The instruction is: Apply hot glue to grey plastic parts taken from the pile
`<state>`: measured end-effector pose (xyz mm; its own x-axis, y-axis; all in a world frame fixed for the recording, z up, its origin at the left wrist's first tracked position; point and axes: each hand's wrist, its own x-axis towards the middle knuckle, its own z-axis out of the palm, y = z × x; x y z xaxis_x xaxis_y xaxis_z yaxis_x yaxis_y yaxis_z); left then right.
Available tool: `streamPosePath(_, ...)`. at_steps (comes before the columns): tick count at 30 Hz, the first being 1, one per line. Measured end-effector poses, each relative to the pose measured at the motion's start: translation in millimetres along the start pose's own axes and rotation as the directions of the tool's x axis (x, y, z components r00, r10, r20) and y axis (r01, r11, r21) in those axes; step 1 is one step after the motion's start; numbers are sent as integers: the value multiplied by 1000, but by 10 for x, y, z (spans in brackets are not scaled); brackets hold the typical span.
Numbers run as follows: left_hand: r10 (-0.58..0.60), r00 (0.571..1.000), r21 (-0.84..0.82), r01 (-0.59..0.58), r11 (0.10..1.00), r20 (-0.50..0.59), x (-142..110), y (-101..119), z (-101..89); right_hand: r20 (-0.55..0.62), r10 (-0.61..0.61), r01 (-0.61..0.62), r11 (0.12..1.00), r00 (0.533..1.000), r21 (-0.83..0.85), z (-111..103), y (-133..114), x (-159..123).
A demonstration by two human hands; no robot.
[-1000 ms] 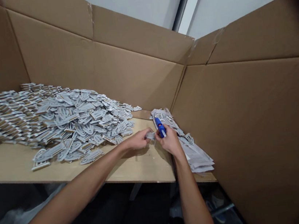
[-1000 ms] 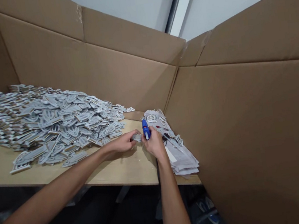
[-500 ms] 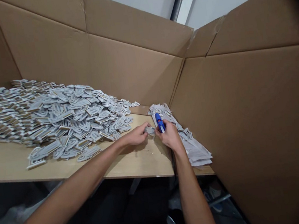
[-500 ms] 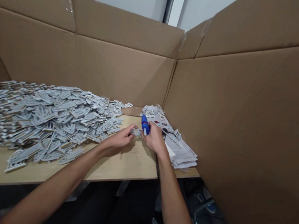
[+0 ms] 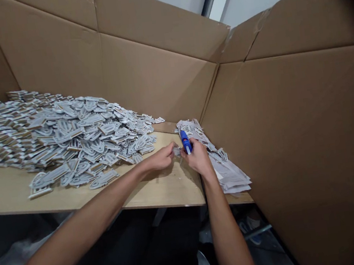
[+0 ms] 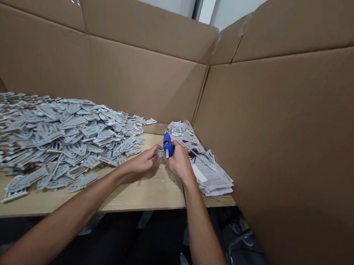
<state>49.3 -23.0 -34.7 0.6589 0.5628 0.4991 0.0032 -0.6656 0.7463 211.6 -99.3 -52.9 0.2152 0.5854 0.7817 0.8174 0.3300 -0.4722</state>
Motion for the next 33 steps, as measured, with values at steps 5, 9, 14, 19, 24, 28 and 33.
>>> streamPosePath(5,59,995,80,-66,995,85,1,-31,-19,3,4,-4,1000,1000,23,13,44,6)
streamPosePath(9,79,995,143,-87,986,63,0,-30,-2,-13,28,-27,999,1000,38,5,43,5)
streamPosePath(14,48,999,195,-50,980,18,-18,-11,45,-34,28,-29,999,999,-16,-5,-20,-10)
streamPosePath(19,-10,1000,79,9,997,19,-71,37,65,-93,87,-98,988,992,-120,37,-37,1)
streamPosePath(24,-118,989,-164,132,978,89,-34,60,66,-156,120,-132,989,980,-72,34,-38,11)
streamPosePath(28,-200,971,-362,236,902,133,68,11,69,-143,28,-19,997,989,69,-23,-65,-8)
streamPosePath(33,-222,975,-379,209,901,10,140,0,16,-2,72,-69,967,997,245,-111,-15,-23)
